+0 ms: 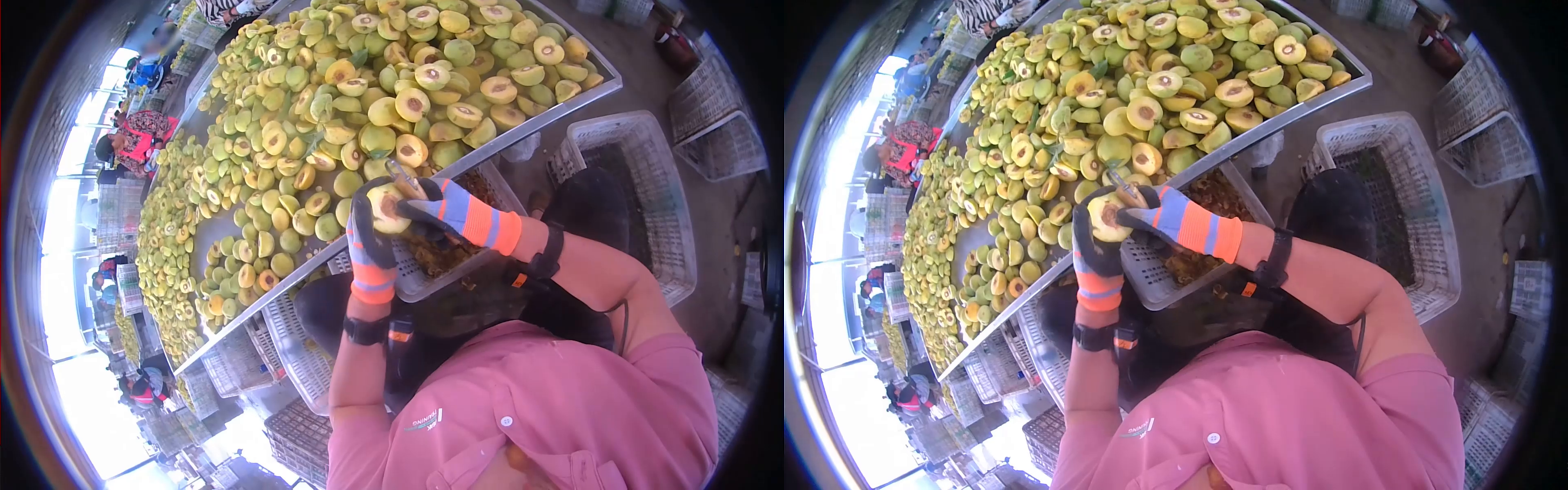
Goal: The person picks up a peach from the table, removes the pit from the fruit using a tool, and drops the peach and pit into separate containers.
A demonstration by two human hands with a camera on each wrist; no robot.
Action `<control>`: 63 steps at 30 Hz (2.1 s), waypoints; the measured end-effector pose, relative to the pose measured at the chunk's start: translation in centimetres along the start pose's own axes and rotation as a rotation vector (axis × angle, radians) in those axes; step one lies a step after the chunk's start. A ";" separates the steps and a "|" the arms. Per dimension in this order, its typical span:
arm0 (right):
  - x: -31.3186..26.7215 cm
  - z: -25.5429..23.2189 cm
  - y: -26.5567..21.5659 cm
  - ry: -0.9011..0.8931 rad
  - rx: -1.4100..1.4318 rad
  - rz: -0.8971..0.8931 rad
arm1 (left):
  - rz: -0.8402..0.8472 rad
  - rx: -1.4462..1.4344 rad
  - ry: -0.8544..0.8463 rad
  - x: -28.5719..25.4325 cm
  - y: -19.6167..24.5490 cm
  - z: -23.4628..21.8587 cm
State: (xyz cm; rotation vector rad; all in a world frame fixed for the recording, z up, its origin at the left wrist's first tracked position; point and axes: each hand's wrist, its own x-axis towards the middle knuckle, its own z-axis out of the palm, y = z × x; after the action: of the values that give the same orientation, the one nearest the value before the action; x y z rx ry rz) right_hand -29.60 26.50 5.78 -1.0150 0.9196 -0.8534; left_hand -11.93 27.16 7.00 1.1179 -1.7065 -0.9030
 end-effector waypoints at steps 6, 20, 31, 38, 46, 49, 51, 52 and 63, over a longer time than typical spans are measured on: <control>1.2 -0.5 2.4 0.111 -0.565 -0.332 | 0.134 0.214 0.250 0.5 -3.4 1.5; 1.0 0.4 4.6 -0.009 -0.574 -0.227 | -0.126 -0.192 0.381 0.2 -4.7 1.6; 0.6 0.1 4.0 -0.099 -0.813 0.045 | 0.050 0.299 0.155 -0.1 -7.6 -0.1; 0.1 1.5 3.3 -0.070 -0.422 0.059 | -0.173 0.144 0.103 0.6 -5.1 0.3; 0.6 2.3 4.7 -0.039 -0.368 0.010 | -0.094 0.033 0.412 0.8 -2.4 2.4; 0.2 2.6 4.0 -0.040 -0.244 -0.023 | -0.028 0.163 0.345 2.0 -3.6 2.3; 0.2 1.0 1.7 -0.080 -0.309 0.033 | -0.108 0.033 0.204 2.9 -2.2 1.5; 0.4 0.2 1.5 -0.110 -0.436 0.083 | -0.208 -0.046 0.132 3.0 -2.1 1.2; 0.5 -2.9 1.0 -0.487 -0.127 0.199 | -0.164 -0.284 0.019 2.8 -4.2 0.5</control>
State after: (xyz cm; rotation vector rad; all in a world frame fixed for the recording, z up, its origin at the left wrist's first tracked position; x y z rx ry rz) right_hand -31.90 25.41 4.04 -1.1527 0.6467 -0.3565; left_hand -11.75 23.18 3.83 1.0792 -1.4319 -1.1923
